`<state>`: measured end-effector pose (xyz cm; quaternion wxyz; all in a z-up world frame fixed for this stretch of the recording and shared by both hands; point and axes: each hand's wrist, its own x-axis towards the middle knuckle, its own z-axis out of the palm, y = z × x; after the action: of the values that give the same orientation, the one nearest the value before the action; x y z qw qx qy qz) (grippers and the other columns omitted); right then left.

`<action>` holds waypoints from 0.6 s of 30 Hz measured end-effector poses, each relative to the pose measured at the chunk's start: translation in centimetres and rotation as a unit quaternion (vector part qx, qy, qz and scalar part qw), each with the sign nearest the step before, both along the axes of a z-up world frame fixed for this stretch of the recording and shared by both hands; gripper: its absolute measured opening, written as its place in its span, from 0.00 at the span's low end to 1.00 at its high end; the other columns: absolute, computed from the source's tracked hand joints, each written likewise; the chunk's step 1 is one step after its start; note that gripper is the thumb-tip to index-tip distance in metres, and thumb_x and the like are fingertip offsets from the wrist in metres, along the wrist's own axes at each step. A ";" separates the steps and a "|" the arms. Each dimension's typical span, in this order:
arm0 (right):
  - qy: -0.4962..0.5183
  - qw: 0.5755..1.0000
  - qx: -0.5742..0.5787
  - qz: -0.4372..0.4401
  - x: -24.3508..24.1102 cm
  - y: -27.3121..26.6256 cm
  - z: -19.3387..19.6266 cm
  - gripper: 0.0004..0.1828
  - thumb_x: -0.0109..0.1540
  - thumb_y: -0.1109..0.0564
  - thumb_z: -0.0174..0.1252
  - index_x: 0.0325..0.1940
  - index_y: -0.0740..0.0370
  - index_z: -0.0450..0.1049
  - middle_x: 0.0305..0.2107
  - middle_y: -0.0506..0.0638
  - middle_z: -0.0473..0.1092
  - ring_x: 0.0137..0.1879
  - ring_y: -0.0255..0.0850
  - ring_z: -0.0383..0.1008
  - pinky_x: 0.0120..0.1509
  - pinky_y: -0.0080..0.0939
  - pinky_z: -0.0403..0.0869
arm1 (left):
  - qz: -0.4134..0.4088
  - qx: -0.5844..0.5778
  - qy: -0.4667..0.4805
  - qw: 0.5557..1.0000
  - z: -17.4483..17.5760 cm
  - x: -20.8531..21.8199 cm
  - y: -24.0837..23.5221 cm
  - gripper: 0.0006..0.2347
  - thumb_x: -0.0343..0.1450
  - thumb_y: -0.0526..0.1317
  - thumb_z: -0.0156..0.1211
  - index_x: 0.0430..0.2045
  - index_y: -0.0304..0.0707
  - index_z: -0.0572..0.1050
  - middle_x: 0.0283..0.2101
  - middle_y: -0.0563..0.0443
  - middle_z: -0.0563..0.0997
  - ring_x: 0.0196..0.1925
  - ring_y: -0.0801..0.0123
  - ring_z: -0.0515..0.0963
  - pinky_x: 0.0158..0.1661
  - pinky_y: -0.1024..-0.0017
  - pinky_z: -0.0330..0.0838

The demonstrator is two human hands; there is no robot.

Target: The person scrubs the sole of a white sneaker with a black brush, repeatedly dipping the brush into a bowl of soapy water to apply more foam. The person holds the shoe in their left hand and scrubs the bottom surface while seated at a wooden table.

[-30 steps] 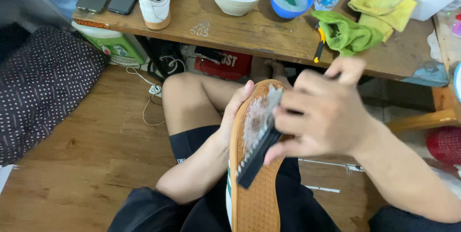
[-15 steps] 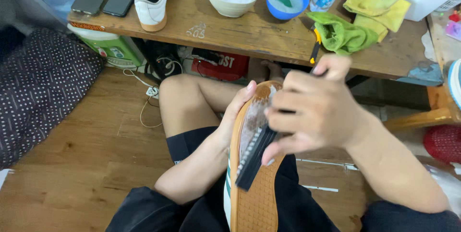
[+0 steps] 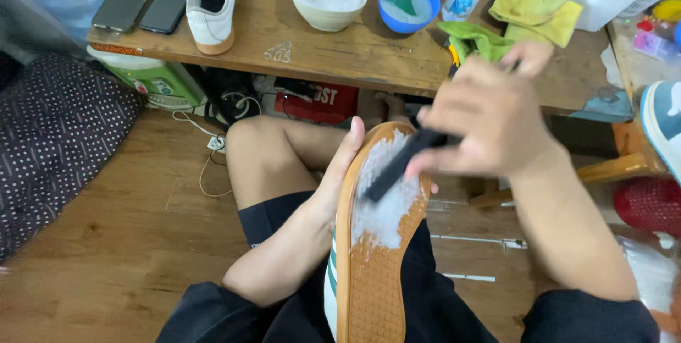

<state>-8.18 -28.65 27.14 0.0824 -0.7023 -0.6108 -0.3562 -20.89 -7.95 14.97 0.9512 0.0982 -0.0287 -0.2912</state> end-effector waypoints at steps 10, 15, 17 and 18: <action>-0.015 0.992 0.039 -0.119 1.1 -1.1 0.3 0.44 0.71 0.10 0.53 0.32 0.48 0.84 0.31 0.38 0.79 0.45 0.45 0.76 0.67 0.59 0.53 | 0.010 -0.014 -0.035 0.999 1.9 0.0 -0.2 0.43 0.81 0.76 0.47 0.70 0.27 0.76 0.59 0.30 0.86 0.56 0.42 0.89 0.52 0.44 0.85; 0.010 0.990 0.023 -0.137 3.4 -2.9 -0.5 0.42 0.71 0.10 0.57 0.34 0.47 0.82 0.30 0.36 0.74 0.46 0.45 0.75 0.66 0.57 0.51 | 0.006 0.001 -0.031 1.000 1.9 -0.1 -0.2 0.42 0.81 0.75 0.49 0.69 0.27 0.77 0.58 0.32 0.86 0.55 0.43 0.89 0.54 0.48 0.84; 0.017 0.997 0.028 -0.063 0.8 -0.8 -0.1 0.41 0.69 0.11 0.55 0.33 0.46 0.83 0.28 0.37 0.75 0.42 0.44 0.73 0.66 0.57 0.51 | 0.015 0.018 -0.007 1.000 2.1 -0.2 0.1 0.41 0.81 0.73 0.51 0.70 0.28 0.76 0.57 0.31 0.87 0.54 0.49 0.90 0.57 0.54 0.84; 0.031 0.999 0.030 0.013 -0.5 0.2 0.0 0.40 0.67 0.11 0.52 0.31 0.45 0.83 0.26 0.39 0.77 0.37 0.42 0.71 0.66 0.56 0.50 | 0.026 0.032 0.025 0.999 2.1 -0.3 0.2 0.39 0.81 0.71 0.52 0.71 0.28 0.75 0.56 0.31 0.88 0.53 0.55 0.91 0.60 0.59 0.85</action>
<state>-8.71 -28.48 27.13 0.1272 -0.7024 -0.6059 -0.3513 -21.23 -7.79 17.12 0.9552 0.1225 0.0072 -0.2693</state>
